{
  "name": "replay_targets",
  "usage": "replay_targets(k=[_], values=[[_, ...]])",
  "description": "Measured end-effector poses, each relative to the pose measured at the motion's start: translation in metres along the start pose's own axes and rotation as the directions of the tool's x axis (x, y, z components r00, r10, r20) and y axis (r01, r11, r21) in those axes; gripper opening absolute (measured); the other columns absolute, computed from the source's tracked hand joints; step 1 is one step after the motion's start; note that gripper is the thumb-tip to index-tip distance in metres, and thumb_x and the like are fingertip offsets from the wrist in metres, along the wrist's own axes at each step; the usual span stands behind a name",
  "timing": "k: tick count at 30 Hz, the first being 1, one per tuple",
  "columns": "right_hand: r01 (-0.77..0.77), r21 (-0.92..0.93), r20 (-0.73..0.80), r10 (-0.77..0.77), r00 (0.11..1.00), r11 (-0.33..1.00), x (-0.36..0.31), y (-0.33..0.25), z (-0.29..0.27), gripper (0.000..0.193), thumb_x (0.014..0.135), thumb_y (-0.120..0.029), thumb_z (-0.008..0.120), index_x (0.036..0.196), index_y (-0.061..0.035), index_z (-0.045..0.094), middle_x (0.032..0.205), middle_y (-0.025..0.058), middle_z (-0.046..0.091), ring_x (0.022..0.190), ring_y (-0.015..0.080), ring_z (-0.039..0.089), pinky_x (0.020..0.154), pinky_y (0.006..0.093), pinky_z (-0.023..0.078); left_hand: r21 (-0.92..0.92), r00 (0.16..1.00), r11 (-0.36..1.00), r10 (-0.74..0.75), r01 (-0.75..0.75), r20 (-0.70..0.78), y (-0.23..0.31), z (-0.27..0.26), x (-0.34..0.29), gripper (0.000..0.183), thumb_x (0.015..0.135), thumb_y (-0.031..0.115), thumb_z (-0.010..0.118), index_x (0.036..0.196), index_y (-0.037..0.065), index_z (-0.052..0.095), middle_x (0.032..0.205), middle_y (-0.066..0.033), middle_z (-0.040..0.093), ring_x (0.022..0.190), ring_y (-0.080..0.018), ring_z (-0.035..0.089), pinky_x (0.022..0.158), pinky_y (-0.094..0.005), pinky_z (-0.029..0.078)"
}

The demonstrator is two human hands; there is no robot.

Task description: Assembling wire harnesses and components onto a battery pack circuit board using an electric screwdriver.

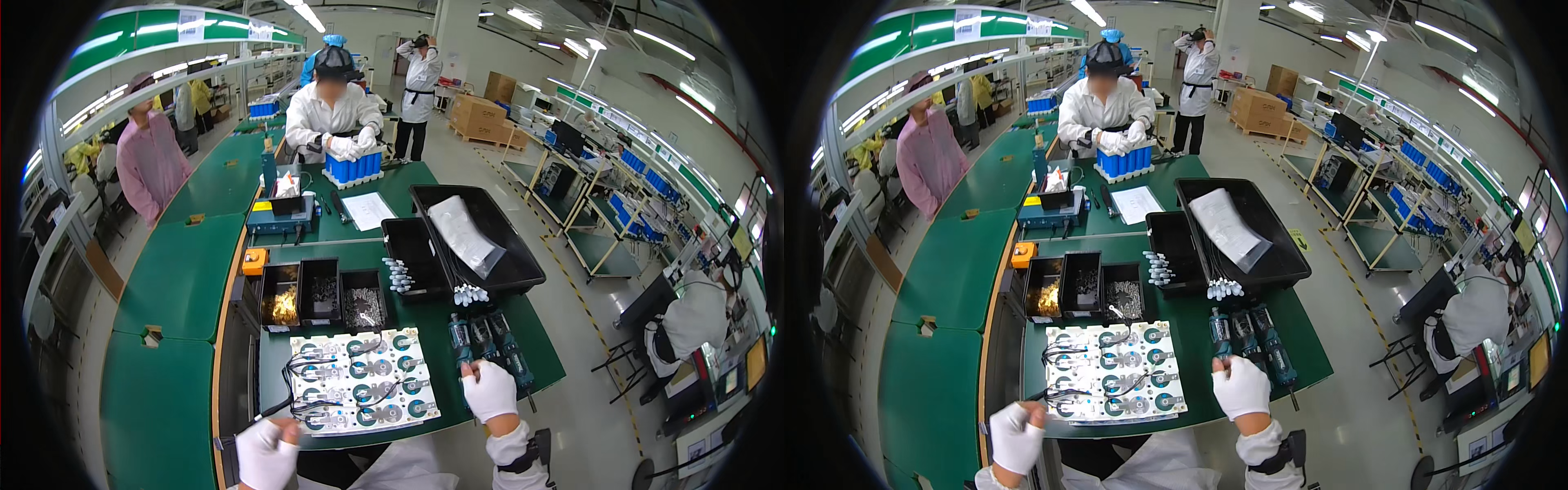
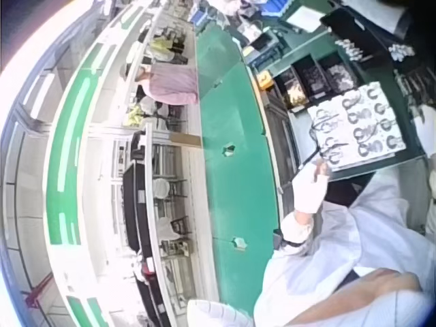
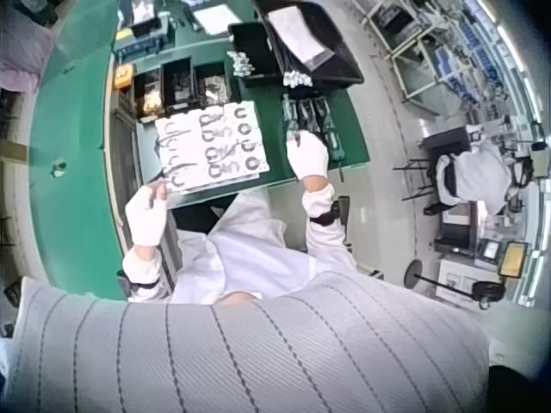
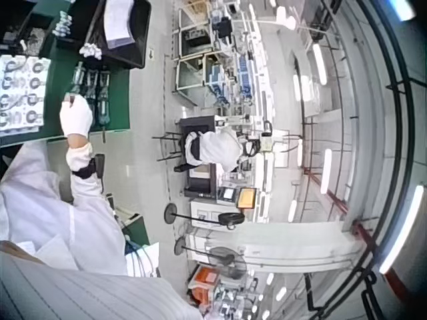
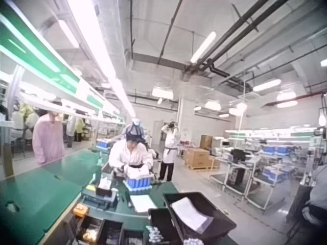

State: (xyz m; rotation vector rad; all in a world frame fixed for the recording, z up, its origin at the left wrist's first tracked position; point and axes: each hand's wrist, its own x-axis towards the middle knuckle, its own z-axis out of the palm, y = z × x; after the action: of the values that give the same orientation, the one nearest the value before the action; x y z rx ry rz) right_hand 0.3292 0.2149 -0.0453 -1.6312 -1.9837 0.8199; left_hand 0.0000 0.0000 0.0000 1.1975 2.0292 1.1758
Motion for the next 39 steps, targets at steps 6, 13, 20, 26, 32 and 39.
replay_targets(k=[6, 13, 20, 26, 32, 39], values=[[-0.239, -0.569, -0.235, 0.123, 0.964, 0.787, -0.006, 0.039, 0.05, 0.042, 0.087, -0.039, 0.071, 0.101, 0.0003, 0.066, 0.09, 0.0211, 0.067, 0.086, 0.0403, 0.07, 0.076, 0.0501, 0.056, 0.3, 0.706, 0.641, 0.666, -0.706, 0.24, 0.065, 0.049, 0.012, 0.029, 0.077, 0.019, 0.079, 0.102, 0.01, 0.066, 0.1, -0.0049, 0.067, 0.1, -0.0275, 0.065, 0.082, -0.0405, 0.051], [-0.531, 0.759, 0.569, 0.014, 0.822, 0.377, -0.041, 0.082, -0.002, 0.049, 0.076, -0.02, 0.079, 0.114, -0.001, 0.055, 0.09, 0.0085, 0.062, 0.087, 0.021, 0.063, 0.077, 0.0339, 0.052, 0.309, 0.73, 0.662, 0.607, -0.683, 0.315, 0.058, 0.109, 0.05, 0.046, 0.077, 0.034, 0.079, 0.11, 0.006, 0.063, 0.124, -0.0128, 0.056, 0.12, -0.0323, 0.053, 0.1, -0.0427, 0.044], [-0.101, 0.972, 0.195, -0.487, 0.851, 0.213, -0.015, -0.004, -0.039, 0.057, 0.073, -0.026, 0.082, 0.115, 0.0, 0.053, 0.077, 0.0183, 0.064, 0.067, 0.0296, 0.062, 0.064, 0.041, 0.054, 0.211, 0.744, 0.721, 0.588, -0.66, 0.316, 0.05, 0.115, 0.054, 0.049, 0.081, 0.039, 0.076, 0.112, 0.003, 0.064, 0.119, -0.0124, 0.059, 0.116, -0.0309, 0.055, 0.096, -0.0433, 0.046], [0.579, 0.806, -0.378, -0.646, 0.663, 0.123, 0.077, -0.079, -0.001, 0.077, 0.091, -0.077, 0.036, 0.094, -0.0026, 0.052, 0.058, 0.0165, 0.056, 0.044, 0.0297, 0.053, 0.044, 0.0434, 0.048, 0.133, 0.744, 0.742, 0.609, -0.657, 0.274, 0.042, 0.118, 0.053, 0.036, 0.081, 0.026, 0.078, 0.109, 0.007, 0.066, 0.105, -0.0081, 0.064, 0.101, -0.0291, 0.061, 0.089, -0.0412, 0.049], [0.34, 0.94, -0.28, -0.541, 0.793, 0.012, 0.125, -0.079, 0.03, 0.092, 0.081, -0.083, 0.052, 0.095, 0.0078, 0.06, 0.07, 0.0232, 0.063, 0.058, 0.0312, 0.061, 0.056, 0.0406, 0.052, 0.08, 0.833, 0.846, 0.495, -0.527, 0.248, 0.043, 0.115, 0.053, 0.031, 0.079, 0.008, 0.075, 0.109, 0.011, 0.067, 0.092, -0.0037, 0.066, 0.093, -0.0269, 0.062, 0.086, -0.0394, 0.05], [0.258, 0.96, -0.157, -0.558, 0.815, 0.106, 0.126, -0.081, 0.034, 0.093, 0.077, -0.082, 0.058, 0.089, 0.0097, 0.062, 0.072, 0.0221, 0.064, 0.062, 0.0294, 0.062, 0.056, 0.0377, 0.052, 0.037, 0.692, 0.73, 0.63, -0.683, 0.353, 0.034, 0.111, 0.055, 0.036, 0.077, 0.003, 0.063, 0.113, 0.012, 0.068, 0.092, -0.0046, 0.063, 0.103, -0.0266, 0.06, 0.099, -0.0454, 0.042]])
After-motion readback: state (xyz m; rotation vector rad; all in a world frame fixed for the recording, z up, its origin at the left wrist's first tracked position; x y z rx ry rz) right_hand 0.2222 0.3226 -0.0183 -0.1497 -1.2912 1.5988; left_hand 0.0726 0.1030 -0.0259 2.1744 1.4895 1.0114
